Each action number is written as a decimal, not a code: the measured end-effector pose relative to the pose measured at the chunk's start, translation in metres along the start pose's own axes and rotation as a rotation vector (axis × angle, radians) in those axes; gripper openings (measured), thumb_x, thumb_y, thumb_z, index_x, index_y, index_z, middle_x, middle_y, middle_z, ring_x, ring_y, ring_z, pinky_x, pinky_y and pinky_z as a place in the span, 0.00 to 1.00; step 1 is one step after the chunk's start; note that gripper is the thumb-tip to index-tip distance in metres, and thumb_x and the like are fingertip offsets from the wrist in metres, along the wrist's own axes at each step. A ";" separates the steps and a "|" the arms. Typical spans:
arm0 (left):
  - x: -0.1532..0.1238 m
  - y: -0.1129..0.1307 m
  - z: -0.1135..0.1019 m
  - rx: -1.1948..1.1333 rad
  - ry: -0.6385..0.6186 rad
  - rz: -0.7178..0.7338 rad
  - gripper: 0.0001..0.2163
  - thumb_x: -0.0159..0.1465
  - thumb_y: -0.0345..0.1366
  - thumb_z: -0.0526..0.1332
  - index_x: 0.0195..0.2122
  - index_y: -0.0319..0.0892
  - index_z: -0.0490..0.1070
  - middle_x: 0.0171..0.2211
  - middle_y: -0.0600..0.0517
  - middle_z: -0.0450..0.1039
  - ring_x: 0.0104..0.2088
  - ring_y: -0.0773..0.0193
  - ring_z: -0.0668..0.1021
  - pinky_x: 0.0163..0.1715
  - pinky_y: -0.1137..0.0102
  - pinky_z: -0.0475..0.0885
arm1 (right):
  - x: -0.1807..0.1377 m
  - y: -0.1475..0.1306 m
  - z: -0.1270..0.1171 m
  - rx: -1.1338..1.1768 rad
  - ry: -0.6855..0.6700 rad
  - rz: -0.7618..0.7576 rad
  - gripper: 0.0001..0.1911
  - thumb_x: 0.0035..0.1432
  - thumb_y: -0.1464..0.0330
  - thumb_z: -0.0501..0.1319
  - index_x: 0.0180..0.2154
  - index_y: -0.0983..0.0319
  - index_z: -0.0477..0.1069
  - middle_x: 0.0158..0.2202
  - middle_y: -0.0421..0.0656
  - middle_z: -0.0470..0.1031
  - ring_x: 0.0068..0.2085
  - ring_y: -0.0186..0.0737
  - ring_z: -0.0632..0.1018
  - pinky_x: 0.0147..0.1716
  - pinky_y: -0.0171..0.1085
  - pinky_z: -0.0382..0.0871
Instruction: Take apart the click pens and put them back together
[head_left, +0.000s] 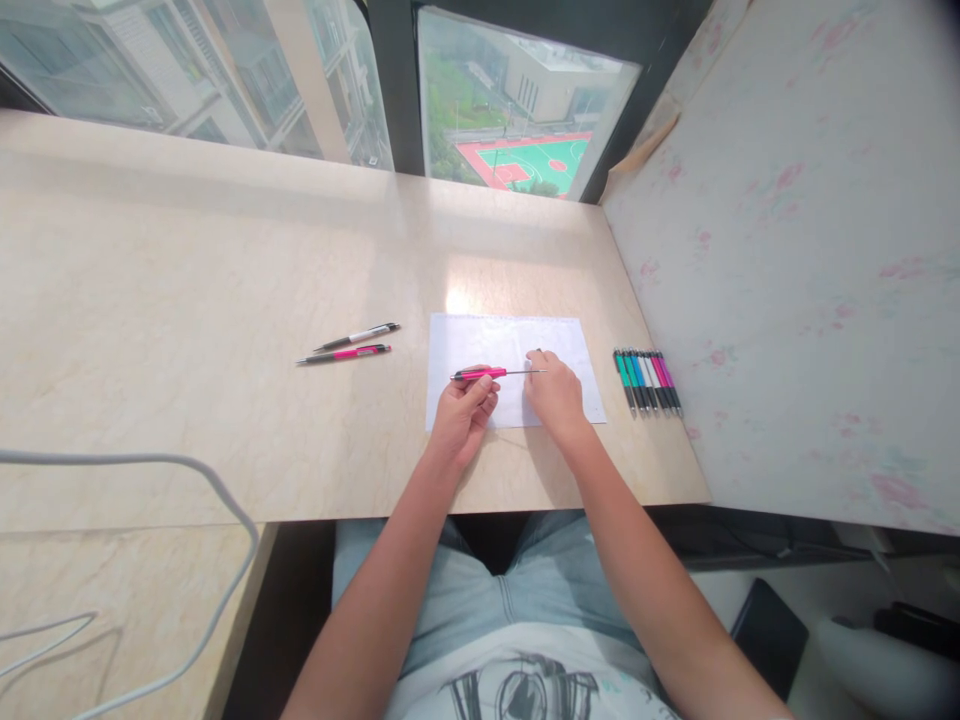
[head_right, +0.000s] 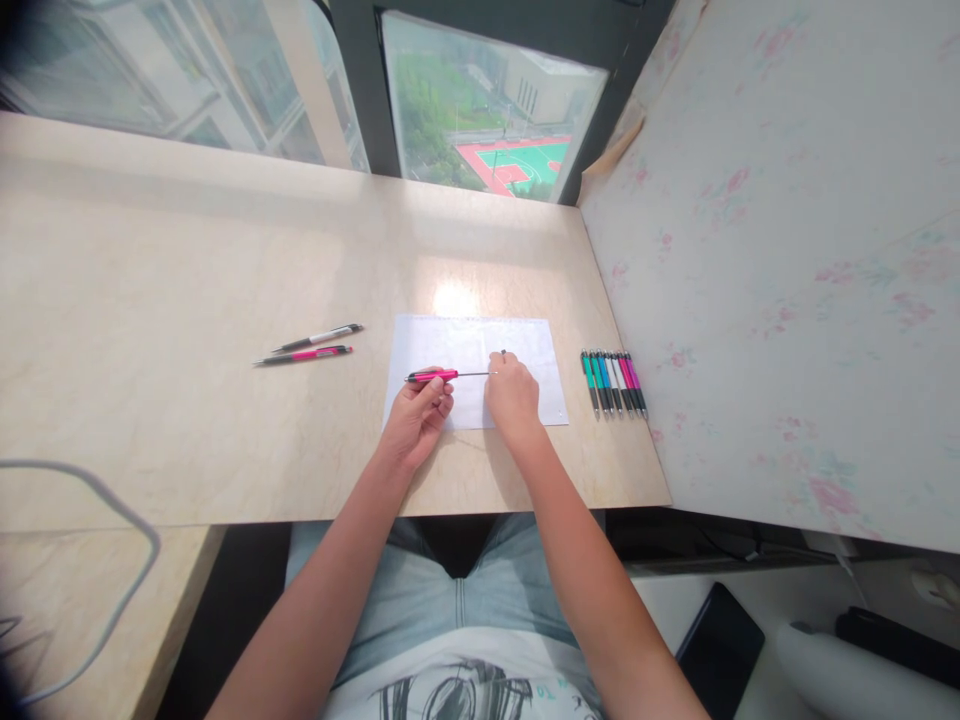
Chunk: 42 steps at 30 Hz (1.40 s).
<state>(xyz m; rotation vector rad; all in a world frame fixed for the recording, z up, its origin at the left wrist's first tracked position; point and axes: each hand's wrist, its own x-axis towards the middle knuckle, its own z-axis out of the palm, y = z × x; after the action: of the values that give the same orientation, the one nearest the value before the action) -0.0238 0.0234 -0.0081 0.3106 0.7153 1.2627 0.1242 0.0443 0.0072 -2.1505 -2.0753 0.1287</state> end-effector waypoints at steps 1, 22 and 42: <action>0.000 0.000 0.000 0.000 -0.001 0.000 0.13 0.54 0.32 0.74 0.39 0.39 0.77 0.34 0.52 0.79 0.31 0.74 0.77 0.32 0.79 0.72 | -0.003 0.002 0.000 0.020 0.004 -0.003 0.16 0.64 0.76 0.52 0.48 0.62 0.74 0.44 0.52 0.75 0.41 0.46 0.76 0.36 0.40 0.64; -0.001 -0.001 0.002 0.084 0.003 -0.015 0.12 0.53 0.31 0.74 0.38 0.40 0.77 0.31 0.53 0.78 0.30 0.73 0.76 0.31 0.78 0.71 | -0.047 0.013 0.001 1.862 0.219 0.484 0.16 0.47 0.60 0.73 0.36 0.58 0.74 0.30 0.36 0.73 0.30 0.30 0.73 0.25 0.30 0.65; 0.001 -0.003 0.000 0.072 -0.025 -0.017 0.12 0.53 0.31 0.74 0.38 0.39 0.78 0.31 0.53 0.77 0.31 0.74 0.76 0.32 0.80 0.70 | -0.046 0.007 -0.006 1.909 0.257 0.478 0.15 0.44 0.61 0.75 0.35 0.57 0.76 0.31 0.37 0.74 0.31 0.30 0.73 0.24 0.29 0.64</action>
<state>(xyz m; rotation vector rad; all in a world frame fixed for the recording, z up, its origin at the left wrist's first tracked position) -0.0218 0.0230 -0.0099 0.3780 0.7415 1.2166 0.1299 -0.0020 0.0100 -1.0663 -0.4278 1.1611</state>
